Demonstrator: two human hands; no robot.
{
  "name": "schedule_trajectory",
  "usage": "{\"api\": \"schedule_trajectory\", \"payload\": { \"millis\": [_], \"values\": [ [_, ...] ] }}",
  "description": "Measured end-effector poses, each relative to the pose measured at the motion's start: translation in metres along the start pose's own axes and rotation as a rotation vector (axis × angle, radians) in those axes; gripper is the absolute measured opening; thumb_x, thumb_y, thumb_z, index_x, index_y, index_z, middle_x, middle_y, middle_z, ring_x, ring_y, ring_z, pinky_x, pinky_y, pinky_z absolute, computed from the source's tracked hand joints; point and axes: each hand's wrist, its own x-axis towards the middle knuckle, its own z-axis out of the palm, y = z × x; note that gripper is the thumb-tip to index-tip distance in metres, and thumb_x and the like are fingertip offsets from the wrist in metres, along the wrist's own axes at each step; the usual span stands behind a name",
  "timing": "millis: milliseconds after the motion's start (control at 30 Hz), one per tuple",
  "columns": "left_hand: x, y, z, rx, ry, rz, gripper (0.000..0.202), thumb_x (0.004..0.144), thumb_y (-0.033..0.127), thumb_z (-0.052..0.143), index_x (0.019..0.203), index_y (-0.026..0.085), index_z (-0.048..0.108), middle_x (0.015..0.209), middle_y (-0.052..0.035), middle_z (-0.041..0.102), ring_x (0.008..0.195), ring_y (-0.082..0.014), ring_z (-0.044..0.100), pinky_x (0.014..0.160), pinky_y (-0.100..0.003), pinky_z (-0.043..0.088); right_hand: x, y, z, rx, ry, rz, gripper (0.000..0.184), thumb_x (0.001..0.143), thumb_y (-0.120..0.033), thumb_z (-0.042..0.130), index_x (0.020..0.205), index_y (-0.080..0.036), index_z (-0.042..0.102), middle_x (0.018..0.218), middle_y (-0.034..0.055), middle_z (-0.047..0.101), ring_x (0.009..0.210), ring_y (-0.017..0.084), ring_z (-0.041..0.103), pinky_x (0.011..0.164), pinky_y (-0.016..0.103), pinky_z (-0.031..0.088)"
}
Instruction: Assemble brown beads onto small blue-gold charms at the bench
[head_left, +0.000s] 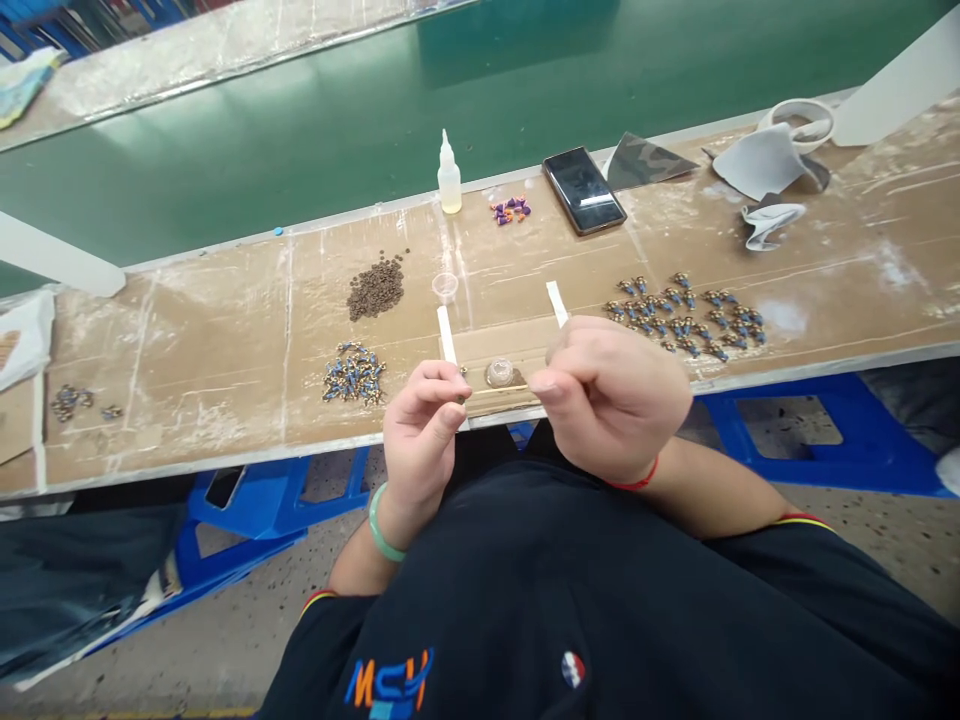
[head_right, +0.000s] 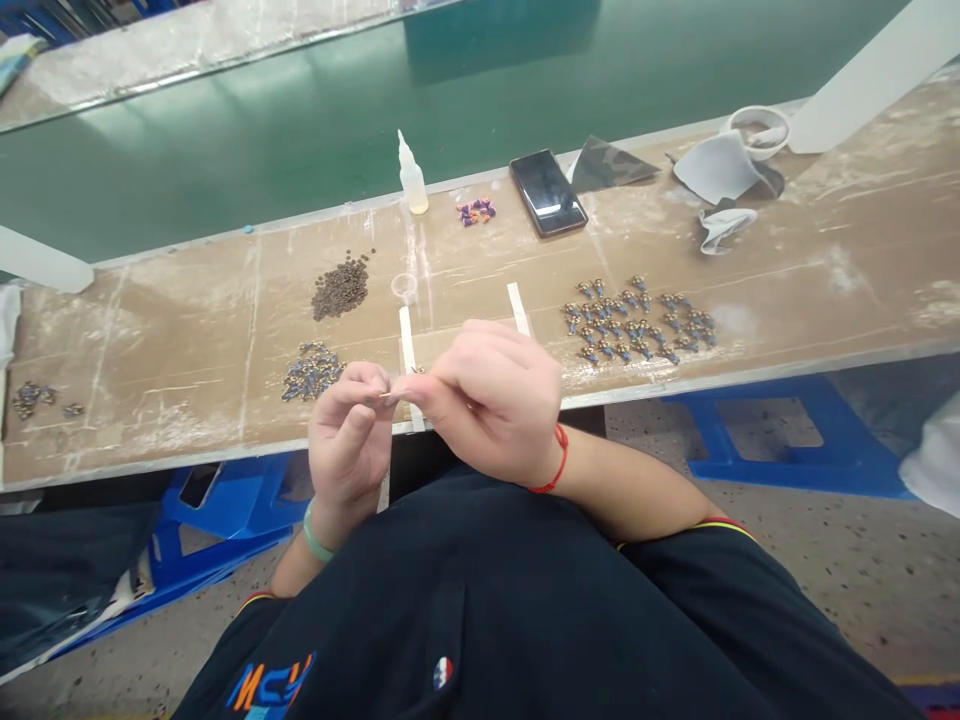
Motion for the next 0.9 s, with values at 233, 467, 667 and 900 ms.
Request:
{"api": "schedule_trajectory", "payload": {
  "millis": [233, 467, 667, 900],
  "values": [
    [-0.0014, 0.0021, 0.0023, 0.027, -0.006, 0.066, 0.014, 0.078, 0.041, 0.084, 0.081, 0.028, 0.08, 0.083, -0.0021, 0.062, 0.078, -0.0142, 0.059, 0.071, -0.028, 0.048, -0.0011, -0.0006, 0.0038, 0.015, -0.016, -0.007, 0.035, 0.103, -0.025, 0.056, 0.069, -0.019, 0.05, 0.055, -0.0037, 0.046, 0.052, 0.011, 0.041, 0.055, 0.026, 0.037],
    [-0.0017, 0.0022, 0.0027, 0.048, -0.014, 0.083, 0.014, 0.078, 0.041, 0.084, 0.083, 0.029, 0.081, 0.083, -0.002, 0.063, 0.077, -0.0139, 0.06, 0.07, -0.027, 0.048, -0.0006, 0.0001, 0.0033, 0.007, -0.018, -0.021, 0.035, 0.103, -0.026, 0.056, 0.069, -0.02, 0.051, 0.055, -0.0036, 0.046, 0.051, 0.011, 0.041, 0.054, 0.026, 0.038],
    [-0.0023, 0.0011, 0.0008, 0.068, -0.029, 0.112, 0.01, 0.08, 0.037, 0.083, 0.087, 0.03, 0.081, 0.087, -0.0022, 0.065, 0.081, -0.0138, 0.062, 0.076, -0.028, 0.05, 0.0003, -0.001, 0.0021, 0.001, -0.011, -0.036, 0.035, 0.104, -0.026, 0.056, 0.07, -0.019, 0.051, 0.055, -0.0036, 0.046, 0.052, 0.011, 0.04, 0.054, 0.026, 0.038],
    [-0.0024, 0.0014, 0.0008, 0.119, -0.027, 0.116, 0.013, 0.08, 0.041, 0.082, 0.086, 0.029, 0.081, 0.087, -0.0024, 0.065, 0.083, -0.0149, 0.063, 0.079, -0.031, 0.051, 0.0018, -0.002, -0.0006, -0.015, -0.02, -0.06, 0.035, 0.101, -0.024, 0.062, 0.067, -0.019, 0.051, 0.054, -0.0043, 0.049, 0.05, 0.011, 0.042, 0.053, 0.026, 0.04]
  ]
}}
